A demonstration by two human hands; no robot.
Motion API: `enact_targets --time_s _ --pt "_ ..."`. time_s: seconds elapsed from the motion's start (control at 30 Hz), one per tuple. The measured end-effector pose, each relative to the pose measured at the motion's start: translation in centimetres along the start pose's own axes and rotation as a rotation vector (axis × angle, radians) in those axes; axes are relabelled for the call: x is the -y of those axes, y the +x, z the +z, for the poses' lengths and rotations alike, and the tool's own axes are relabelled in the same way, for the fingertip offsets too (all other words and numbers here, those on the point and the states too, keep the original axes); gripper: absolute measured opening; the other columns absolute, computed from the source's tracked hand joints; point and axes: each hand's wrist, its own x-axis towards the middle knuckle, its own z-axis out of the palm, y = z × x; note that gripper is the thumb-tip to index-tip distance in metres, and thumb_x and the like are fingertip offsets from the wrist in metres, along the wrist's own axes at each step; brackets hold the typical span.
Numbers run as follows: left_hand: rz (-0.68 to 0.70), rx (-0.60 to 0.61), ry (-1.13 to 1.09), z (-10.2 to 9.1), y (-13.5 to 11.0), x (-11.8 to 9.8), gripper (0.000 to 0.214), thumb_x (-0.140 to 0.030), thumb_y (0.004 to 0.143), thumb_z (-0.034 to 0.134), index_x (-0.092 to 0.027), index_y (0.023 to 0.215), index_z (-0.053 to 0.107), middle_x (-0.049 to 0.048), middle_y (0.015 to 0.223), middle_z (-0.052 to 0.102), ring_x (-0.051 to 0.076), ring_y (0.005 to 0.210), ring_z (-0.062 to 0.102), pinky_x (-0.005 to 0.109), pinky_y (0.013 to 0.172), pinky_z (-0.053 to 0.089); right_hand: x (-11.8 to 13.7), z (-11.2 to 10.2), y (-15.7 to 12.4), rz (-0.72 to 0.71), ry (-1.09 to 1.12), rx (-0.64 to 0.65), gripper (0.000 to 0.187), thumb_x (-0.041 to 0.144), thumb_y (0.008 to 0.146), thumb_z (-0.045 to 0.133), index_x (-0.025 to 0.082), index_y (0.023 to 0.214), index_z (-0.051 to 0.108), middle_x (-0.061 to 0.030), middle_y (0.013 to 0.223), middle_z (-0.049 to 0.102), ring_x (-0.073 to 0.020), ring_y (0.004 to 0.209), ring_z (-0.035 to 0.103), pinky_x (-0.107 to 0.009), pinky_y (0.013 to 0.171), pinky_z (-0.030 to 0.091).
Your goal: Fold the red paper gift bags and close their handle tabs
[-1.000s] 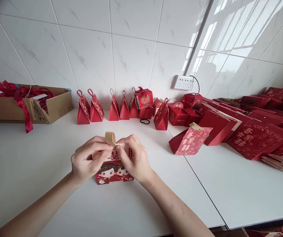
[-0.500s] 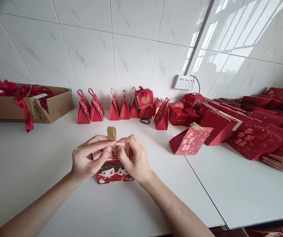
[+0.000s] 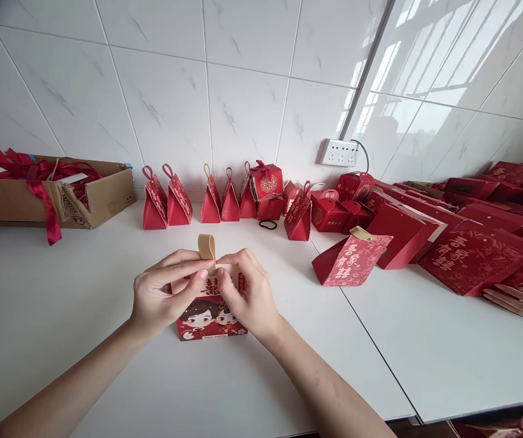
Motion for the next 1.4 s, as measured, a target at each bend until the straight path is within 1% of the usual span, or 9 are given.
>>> enact_targets --time_s 0.2,0.47,0.67,0.77,0.9,1.1,1.23,1.33,1.4 --pt "-0.012 -0.01 0.022 0.05 0.07 -0.16 0.023 -0.011 0.086 0.061 -0.023 0.097 0.076 0.003 0.088 0.073 0.01 0.066 0.068 0.014 0.054 0.057 0.13 -0.04 0.06 0.024 -0.007 -0.001 0.008 0.022 0.092 0.051 0.023 0.086 0.058 -0.0003 0.076 0.058 -0.0136 0.066 0.054 -0.028 0.061 0.045" --pt "-0.001 -0.024 0.002 0.12 0.03 -0.15 0.032 -0.003 0.083 0.061 -0.026 0.1 0.075 0.0005 0.087 0.071 0.008 0.069 0.067 0.012 0.057 0.055 0.32 0.0 0.13 0.018 -0.016 -0.007 0.008 0.02 0.089 0.052 0.022 0.084 0.057 0.0006 0.074 0.056 -0.0124 0.062 0.051 -0.026 0.058 0.043" --pt "0.027 -0.022 0.038 0.17 -0.07 -0.06 0.03 -0.003 0.083 0.06 -0.022 0.1 0.075 0.0014 0.088 0.071 0.008 0.072 0.067 0.012 0.06 0.056 0.37 0.17 0.08 0.015 -0.025 -0.034 0.003 0.02 0.086 0.057 0.023 0.084 0.057 0.001 0.074 0.056 -0.0131 0.063 0.052 -0.026 0.059 0.043" --pt "0.037 -0.022 0.043 0.19 -0.07 -0.07 0.026 -0.005 0.084 0.06 -0.021 0.098 0.075 0.0016 0.088 0.072 0.008 0.071 0.067 0.012 0.058 0.056 0.45 0.16 0.08 0.039 -0.039 -0.031 0.005 0.02 0.087 0.057 0.022 0.082 0.057 0.0013 0.073 0.055 -0.0124 0.062 0.051 -0.025 0.057 0.042" --pt "0.045 -0.022 0.038 0.19 -0.02 -0.12 0.024 -0.005 0.085 0.06 -0.02 0.097 0.074 0.0015 0.087 0.071 0.006 0.065 0.066 0.011 0.055 0.055 0.45 0.06 0.13 0.034 -0.039 -0.029 0.009 0.018 0.087 0.053 0.022 0.079 0.057 0.0014 0.072 0.055 -0.0118 0.061 0.05 -0.025 0.058 0.042" --pt "0.063 -0.026 0.026 0.22 -0.02 -0.02 0.025 -0.004 0.084 0.059 -0.02 0.098 0.074 0.0025 0.087 0.071 0.008 0.07 0.068 0.012 0.057 0.056 0.34 0.05 0.22 0.017 -0.024 -0.026 0.007 0.018 0.086 0.054 0.022 0.081 0.056 0.0015 0.072 0.055 -0.0122 0.061 0.051 -0.025 0.058 0.043" --pt "0.084 -0.03 0.029 0.33 -0.21 0.2 0.029 -0.002 0.083 0.058 -0.02 0.1 0.074 0.003 0.089 0.071 0.009 0.073 0.068 0.013 0.061 0.057 0.41 -0.12 0.23 0.055 -0.018 0.003 0.006 0.022 0.087 0.056 0.021 0.081 0.058 0.0014 0.071 0.055 -0.0124 0.062 0.051 -0.025 0.058 0.043" --pt "0.087 -0.048 0.018 0.52 -0.44 0.27 0.031 -0.001 0.082 0.059 -0.02 0.102 0.073 0.0026 0.09 0.071 0.008 0.072 0.068 0.011 0.059 0.056 0.44 -0.33 0.16 0.079 0.016 0.034 0.009 0.024 0.089 0.055 0.02 0.081 0.058 0.0005 0.071 0.055 -0.0124 0.061 0.051 -0.025 0.057 0.042" --pt "0.081 -0.06 0.014 0.69 -0.6 0.26 0.031 -0.002 0.082 0.059 -0.021 0.103 0.073 0.0027 0.091 0.071 0.008 0.072 0.069 0.012 0.059 0.056 0.4 -0.42 0.09 0.075 0.045 0.04 0.013 0.026 0.091 0.053 0.02 0.081 0.059 0.0003 0.071 0.055 -0.0121 0.06 0.051 -0.025 0.055 0.042"
